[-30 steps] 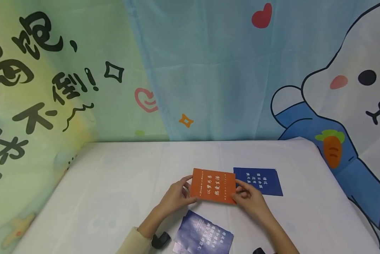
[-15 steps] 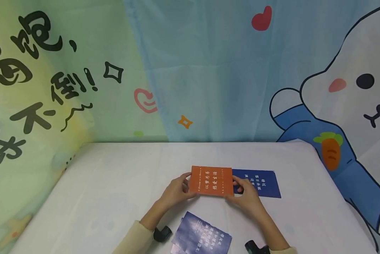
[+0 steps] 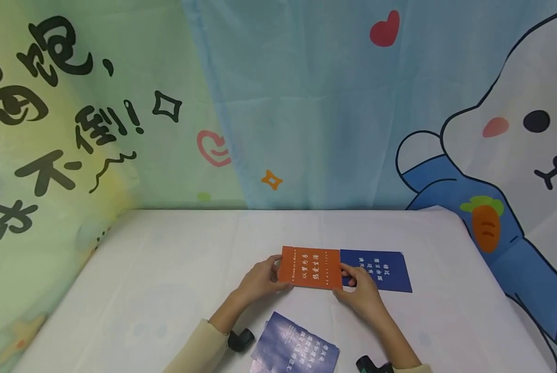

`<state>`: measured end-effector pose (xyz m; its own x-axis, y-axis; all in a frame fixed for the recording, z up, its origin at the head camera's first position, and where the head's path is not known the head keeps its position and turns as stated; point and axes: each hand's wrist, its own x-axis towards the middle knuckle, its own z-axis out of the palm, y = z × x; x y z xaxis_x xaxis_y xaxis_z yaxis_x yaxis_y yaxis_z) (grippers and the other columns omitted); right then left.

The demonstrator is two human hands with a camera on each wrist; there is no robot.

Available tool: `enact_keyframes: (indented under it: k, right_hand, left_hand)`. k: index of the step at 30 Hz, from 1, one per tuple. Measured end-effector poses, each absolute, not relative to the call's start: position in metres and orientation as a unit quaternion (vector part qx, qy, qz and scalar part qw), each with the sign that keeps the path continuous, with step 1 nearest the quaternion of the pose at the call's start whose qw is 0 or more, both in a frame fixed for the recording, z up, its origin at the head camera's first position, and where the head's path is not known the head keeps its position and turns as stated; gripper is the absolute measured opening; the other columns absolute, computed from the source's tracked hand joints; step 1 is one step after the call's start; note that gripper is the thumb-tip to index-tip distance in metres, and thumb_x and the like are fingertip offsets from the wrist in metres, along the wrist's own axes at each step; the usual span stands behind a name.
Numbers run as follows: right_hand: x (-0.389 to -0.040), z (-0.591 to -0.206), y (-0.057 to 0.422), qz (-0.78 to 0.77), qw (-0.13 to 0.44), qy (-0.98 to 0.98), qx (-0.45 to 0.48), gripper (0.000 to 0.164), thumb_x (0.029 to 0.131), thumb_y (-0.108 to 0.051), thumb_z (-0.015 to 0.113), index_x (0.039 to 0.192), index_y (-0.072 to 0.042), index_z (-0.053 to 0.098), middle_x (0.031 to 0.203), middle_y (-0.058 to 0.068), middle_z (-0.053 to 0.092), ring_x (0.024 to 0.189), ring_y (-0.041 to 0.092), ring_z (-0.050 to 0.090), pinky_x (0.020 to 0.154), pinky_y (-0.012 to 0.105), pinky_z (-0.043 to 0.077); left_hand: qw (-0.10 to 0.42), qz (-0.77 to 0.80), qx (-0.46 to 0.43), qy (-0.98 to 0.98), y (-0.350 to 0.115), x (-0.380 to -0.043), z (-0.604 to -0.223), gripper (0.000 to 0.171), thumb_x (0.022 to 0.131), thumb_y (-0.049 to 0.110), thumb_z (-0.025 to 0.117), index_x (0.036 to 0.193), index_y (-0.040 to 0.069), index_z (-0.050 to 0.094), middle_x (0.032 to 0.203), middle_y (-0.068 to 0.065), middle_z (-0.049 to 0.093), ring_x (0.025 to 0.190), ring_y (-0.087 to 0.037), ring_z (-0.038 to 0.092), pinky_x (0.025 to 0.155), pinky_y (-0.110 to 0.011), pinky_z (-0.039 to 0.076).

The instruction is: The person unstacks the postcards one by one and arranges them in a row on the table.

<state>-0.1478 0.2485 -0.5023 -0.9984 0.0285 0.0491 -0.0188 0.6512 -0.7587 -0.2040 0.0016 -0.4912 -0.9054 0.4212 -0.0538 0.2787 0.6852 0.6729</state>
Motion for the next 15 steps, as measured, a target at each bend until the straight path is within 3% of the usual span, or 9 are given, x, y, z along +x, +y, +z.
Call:
enact_keyframes:
  k: [3, 15]
  right_hand:
    - [-0.1471, -0.5034, 0.2488, 0.407, 0.036, -0.913, 0.002, 0.059, 0.072, -0.008, 0.075, 0.125, 0.006, 0.052, 0.098, 0.010, 0.055, 0.082, 0.020, 0.042, 0.068, 0.033, 0.034]
    - [-0.1463, -0.5056, 0.2510, 0.411, 0.039, -0.911, 0.002, 0.049, 0.074, -0.008, 0.075, 0.119, 0.002, 0.059, 0.095, 0.007, 0.054, 0.081, 0.019, 0.043, 0.067, 0.030, 0.034]
  left_hand:
    - [0.107, 0.346, 0.189, 0.913, 0.0019, -0.2041, -0.4918, 0.075, 0.075, 0.030, 0.076, 0.133, -0.002, 0.042, 0.071, 0.005, 0.055, 0.060, -0.006, 0.046, 0.052, -0.023, 0.036]
    - [0.111, 0.343, 0.188, 0.914, 0.0003, -0.2038, -0.4957, 0.070, 0.077, 0.031, 0.075, 0.133, 0.002, 0.043, 0.066, 0.005, 0.049, 0.055, -0.007, 0.043, 0.048, -0.022, 0.034]
